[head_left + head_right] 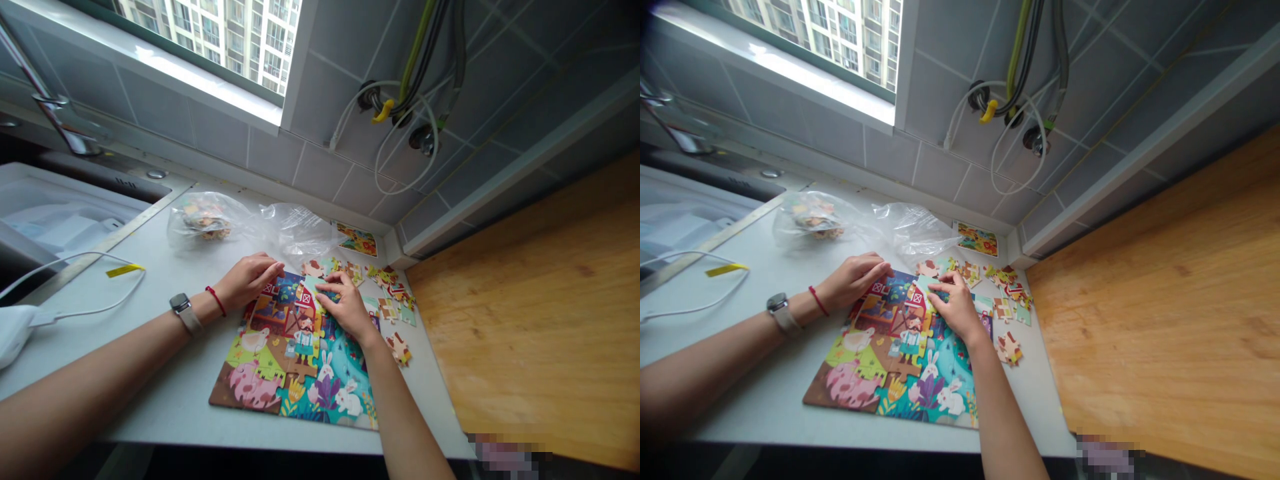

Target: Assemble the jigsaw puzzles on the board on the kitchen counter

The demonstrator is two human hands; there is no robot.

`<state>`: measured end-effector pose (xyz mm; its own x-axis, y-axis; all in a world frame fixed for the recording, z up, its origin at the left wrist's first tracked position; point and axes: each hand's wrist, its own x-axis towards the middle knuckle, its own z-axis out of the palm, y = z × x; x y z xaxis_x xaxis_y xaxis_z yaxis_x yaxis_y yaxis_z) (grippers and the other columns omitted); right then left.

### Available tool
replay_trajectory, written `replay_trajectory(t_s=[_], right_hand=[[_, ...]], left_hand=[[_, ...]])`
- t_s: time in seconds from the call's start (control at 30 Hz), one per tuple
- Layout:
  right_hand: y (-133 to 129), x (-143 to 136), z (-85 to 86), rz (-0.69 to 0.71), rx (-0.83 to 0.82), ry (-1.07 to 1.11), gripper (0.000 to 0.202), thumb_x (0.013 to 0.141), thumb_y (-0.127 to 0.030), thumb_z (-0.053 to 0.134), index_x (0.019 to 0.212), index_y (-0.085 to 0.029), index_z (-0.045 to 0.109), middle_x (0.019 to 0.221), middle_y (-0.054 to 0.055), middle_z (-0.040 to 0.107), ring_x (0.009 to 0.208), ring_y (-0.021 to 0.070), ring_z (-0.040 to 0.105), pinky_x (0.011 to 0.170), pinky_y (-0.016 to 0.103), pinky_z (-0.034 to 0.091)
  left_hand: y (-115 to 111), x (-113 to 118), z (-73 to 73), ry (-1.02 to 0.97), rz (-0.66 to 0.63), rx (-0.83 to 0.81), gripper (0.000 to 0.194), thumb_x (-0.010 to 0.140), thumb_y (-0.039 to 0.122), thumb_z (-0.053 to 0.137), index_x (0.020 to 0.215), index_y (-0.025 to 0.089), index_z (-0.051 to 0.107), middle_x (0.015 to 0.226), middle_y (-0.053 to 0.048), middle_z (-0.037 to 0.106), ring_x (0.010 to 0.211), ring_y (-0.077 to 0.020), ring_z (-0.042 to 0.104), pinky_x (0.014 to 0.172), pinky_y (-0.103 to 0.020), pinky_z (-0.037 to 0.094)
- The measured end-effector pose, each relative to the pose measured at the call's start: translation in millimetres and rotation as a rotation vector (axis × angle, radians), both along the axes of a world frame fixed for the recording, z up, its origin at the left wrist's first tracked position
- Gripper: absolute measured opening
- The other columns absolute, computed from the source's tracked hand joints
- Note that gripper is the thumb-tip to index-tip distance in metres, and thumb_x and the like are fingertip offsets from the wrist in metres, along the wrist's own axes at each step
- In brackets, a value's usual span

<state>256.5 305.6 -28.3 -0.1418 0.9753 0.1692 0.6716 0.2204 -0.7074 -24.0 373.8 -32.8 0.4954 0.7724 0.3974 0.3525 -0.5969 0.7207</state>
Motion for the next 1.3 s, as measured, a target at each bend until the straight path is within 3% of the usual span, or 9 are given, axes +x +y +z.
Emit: replay_trajectory(t_s=[0.57, 1.07, 1.3], right_hand=[[-2.1, -1.8, 3.0, 0.033, -0.026, -0.019, 0.017, 0.094, -0.025, 0.071, 0.104, -0.024, 0.084, 0.116, 0.007, 0.063, 0.113, 0.0222, 0.064, 0.107, 0.038, 0.049], [-5.0, -1.9, 1.0, 0.021, -0.01, -0.155, 0.023, 0.098, -0.028, 0.071, 0.117, -0.028, 0.083, 0.126, 0.008, 0.066, 0.121, 0.0251, 0.062, 0.112, 0.043, 0.048], [-6.8, 0.0, 3.7, 0.05, -0.017, -0.199, 0.031, 0.093, -0.037, 0.078, 0.123, -0.028, 0.08, 0.132, 0.009, 0.064, 0.127, 0.0275, 0.059, 0.116, 0.045, 0.045]], left_hand=[[0.5, 0.7, 0.0, 0.003, -0.022, 0.032, 0.051, 0.108, 0.046, 0.041, 0.081, 0.018, 0.075, 0.077, -0.005, 0.074, 0.076, -0.0187, 0.068, 0.075, -0.028, 0.051], [1.3, 0.1, -1.3, 0.002, -0.018, 0.043, 0.051, 0.108, 0.046, 0.041, 0.081, 0.019, 0.075, 0.076, -0.005, 0.074, 0.076, -0.0189, 0.068, 0.075, -0.029, 0.051], [1.5, -1.2, 0.3, -0.005, 0.009, 0.039, 0.051, 0.108, 0.047, 0.041, 0.083, 0.019, 0.076, 0.077, -0.005, 0.074, 0.075, -0.0185, 0.068, 0.076, -0.029, 0.052]])
